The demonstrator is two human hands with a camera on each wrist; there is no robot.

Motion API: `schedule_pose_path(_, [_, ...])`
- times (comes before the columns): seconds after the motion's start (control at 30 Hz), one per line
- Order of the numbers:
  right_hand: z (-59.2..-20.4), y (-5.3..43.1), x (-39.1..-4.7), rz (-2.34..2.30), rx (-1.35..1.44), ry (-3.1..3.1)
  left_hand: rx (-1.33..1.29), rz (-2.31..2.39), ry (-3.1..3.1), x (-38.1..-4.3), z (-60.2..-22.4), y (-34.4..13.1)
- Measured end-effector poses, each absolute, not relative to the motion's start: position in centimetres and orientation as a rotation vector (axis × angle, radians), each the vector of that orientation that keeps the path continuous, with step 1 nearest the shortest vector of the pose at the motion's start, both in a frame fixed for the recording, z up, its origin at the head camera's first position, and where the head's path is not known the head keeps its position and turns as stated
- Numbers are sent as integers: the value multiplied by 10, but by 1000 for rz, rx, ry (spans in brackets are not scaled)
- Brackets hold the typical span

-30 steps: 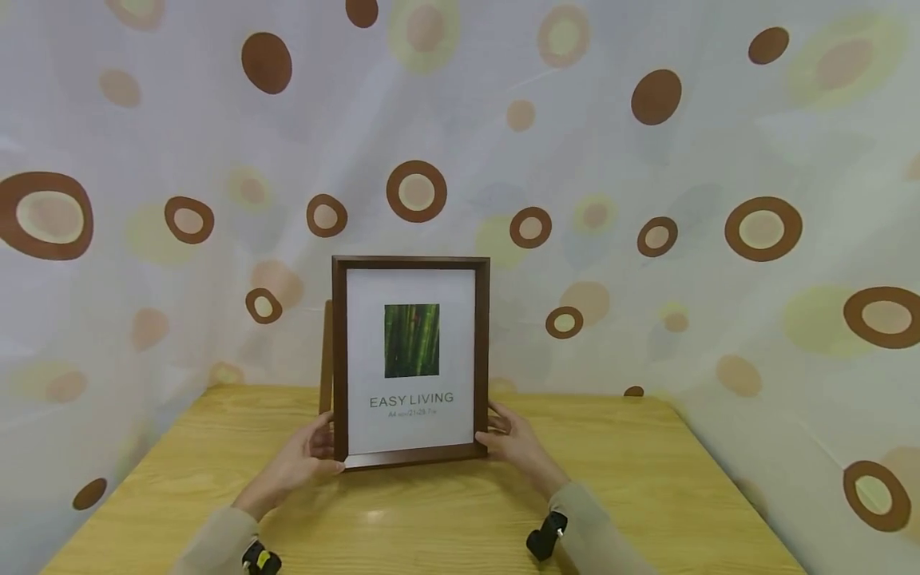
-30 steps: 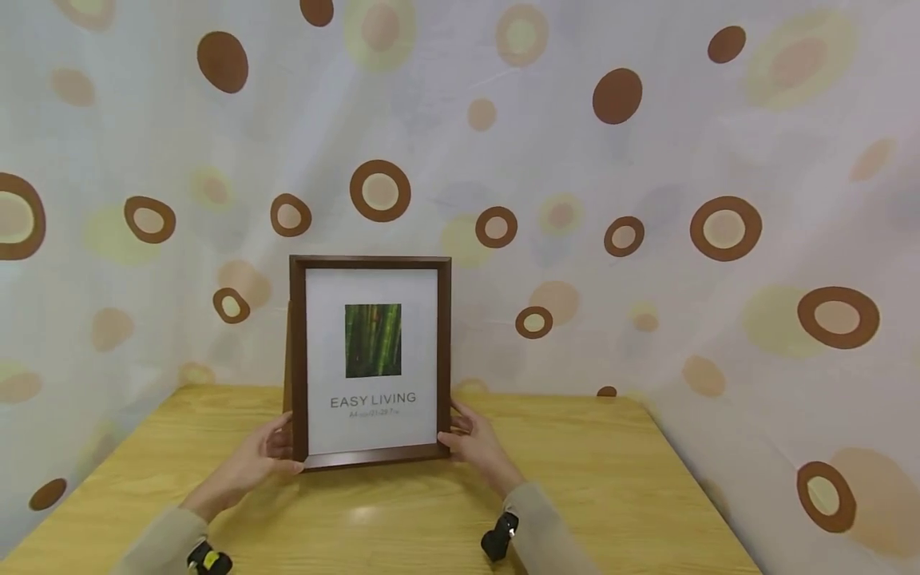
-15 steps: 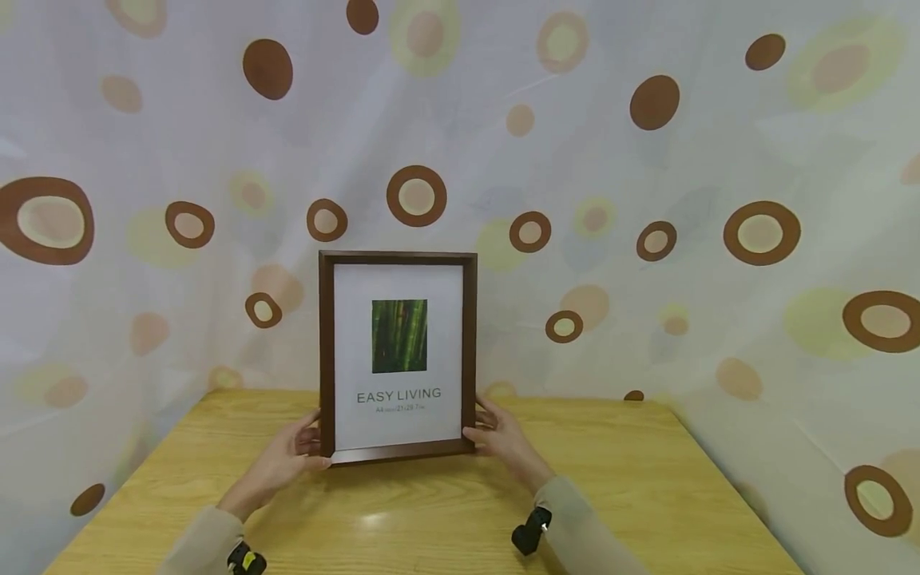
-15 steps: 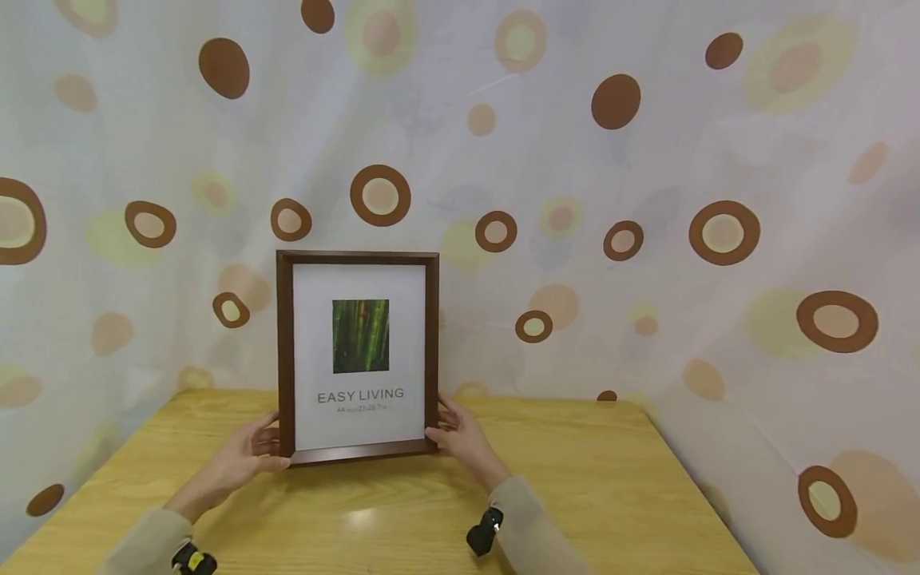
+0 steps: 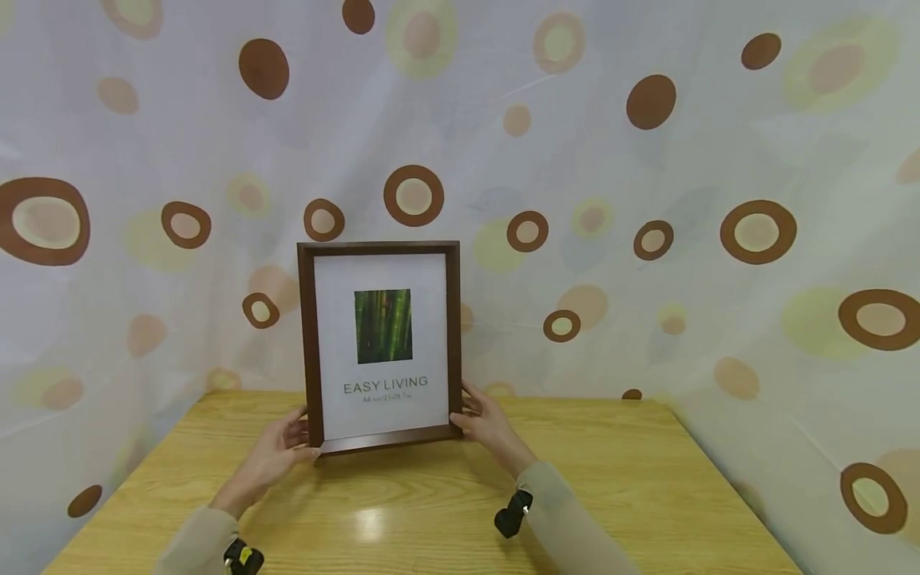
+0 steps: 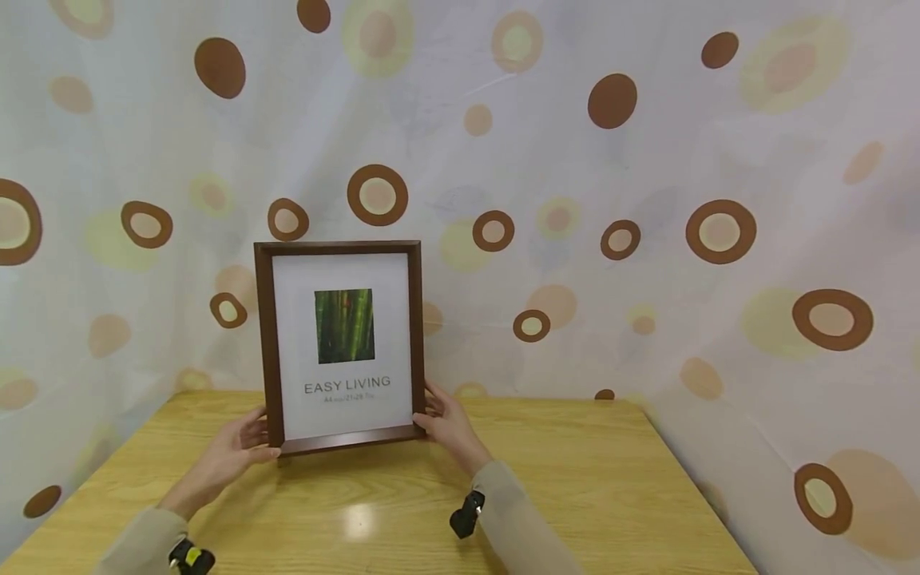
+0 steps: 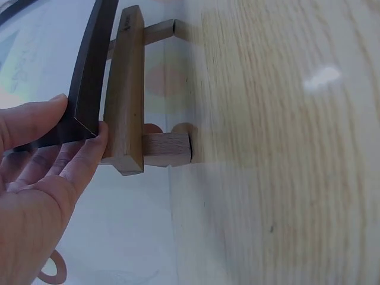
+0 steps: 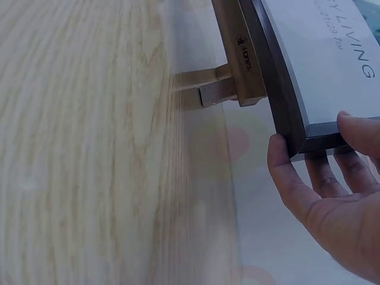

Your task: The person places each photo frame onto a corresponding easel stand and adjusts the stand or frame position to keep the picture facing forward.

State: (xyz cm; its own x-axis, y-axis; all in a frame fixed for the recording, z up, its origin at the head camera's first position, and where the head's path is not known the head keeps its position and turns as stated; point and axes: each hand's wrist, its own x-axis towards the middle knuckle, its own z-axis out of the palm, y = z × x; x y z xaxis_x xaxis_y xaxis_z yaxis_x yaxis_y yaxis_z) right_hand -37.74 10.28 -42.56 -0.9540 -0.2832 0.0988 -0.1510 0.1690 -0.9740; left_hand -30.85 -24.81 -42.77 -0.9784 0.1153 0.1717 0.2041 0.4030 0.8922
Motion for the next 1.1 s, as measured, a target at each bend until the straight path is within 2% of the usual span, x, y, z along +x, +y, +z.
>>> schedule_pose_path(1.1, [-420, 60, -406, -1925, -482, 2319, -197, -1639, -2496, -315, -432, -271])
